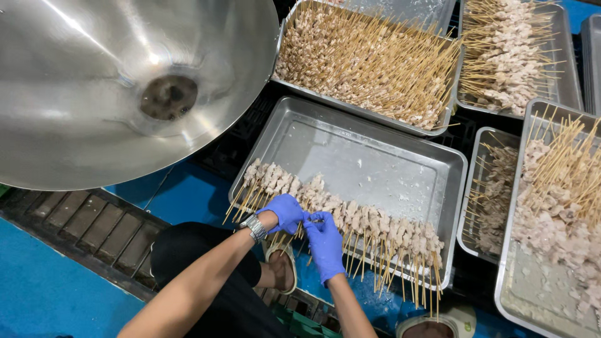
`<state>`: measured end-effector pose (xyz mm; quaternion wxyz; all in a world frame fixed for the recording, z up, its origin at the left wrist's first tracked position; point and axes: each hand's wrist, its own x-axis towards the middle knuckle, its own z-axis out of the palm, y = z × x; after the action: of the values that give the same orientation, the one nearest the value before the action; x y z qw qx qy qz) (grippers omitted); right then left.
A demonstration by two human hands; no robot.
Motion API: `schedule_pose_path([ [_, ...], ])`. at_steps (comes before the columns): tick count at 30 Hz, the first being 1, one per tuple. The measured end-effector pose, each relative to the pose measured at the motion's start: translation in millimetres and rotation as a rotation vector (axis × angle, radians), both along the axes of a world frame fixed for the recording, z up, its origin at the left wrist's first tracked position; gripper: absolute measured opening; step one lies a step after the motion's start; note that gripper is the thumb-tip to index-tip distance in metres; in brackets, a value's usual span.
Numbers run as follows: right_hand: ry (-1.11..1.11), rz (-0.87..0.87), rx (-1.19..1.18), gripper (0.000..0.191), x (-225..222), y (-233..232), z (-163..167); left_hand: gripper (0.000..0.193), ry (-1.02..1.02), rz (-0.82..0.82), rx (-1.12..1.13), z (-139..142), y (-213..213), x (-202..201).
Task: The person, wearing blue gloves, threads pieces of marinated meat onto bamboo skewers one at a time and arranges the finished skewers on metal trays. They take meat pieces from a tray, push them down the skewer, and place completed skewers into rows on the trays around the work area.
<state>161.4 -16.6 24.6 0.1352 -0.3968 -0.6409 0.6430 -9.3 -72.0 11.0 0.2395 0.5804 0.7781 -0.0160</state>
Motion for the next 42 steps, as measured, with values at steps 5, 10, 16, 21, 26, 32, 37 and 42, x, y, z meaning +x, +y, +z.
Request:
schedule_pose_path([
  [5,0.151,-0.061,-0.119,0.014,-4,6,-24,0.032,-0.778,0.737,0.134,16,-15,10],
  [10,0.085,0.079,-0.297,0.013,2,12,-40,0.029,-0.774,0.702,0.111,10,-26,2],
  [16,0.028,0.015,-0.105,0.019,9,16,-34,0.035,-0.167,0.517,0.084,-7,-23,0],
  [21,-0.091,0.168,0.375,0.031,15,21,-21,0.032,-0.083,0.487,0.181,1,-35,5],
  [26,-0.242,0.307,0.396,0.034,9,16,-6,0.035,-0.038,0.481,0.053,22,-34,21],
  [32,-0.241,0.266,0.510,0.042,14,13,7,0.031,0.188,0.497,0.467,43,-29,33],
  [37,-0.379,0.258,0.505,0.035,10,20,2,0.035,0.172,0.433,0.284,34,-15,49],
  [42,-0.269,0.172,0.507,0.032,14,21,-8,0.010,0.262,0.385,0.183,18,-15,56],
])
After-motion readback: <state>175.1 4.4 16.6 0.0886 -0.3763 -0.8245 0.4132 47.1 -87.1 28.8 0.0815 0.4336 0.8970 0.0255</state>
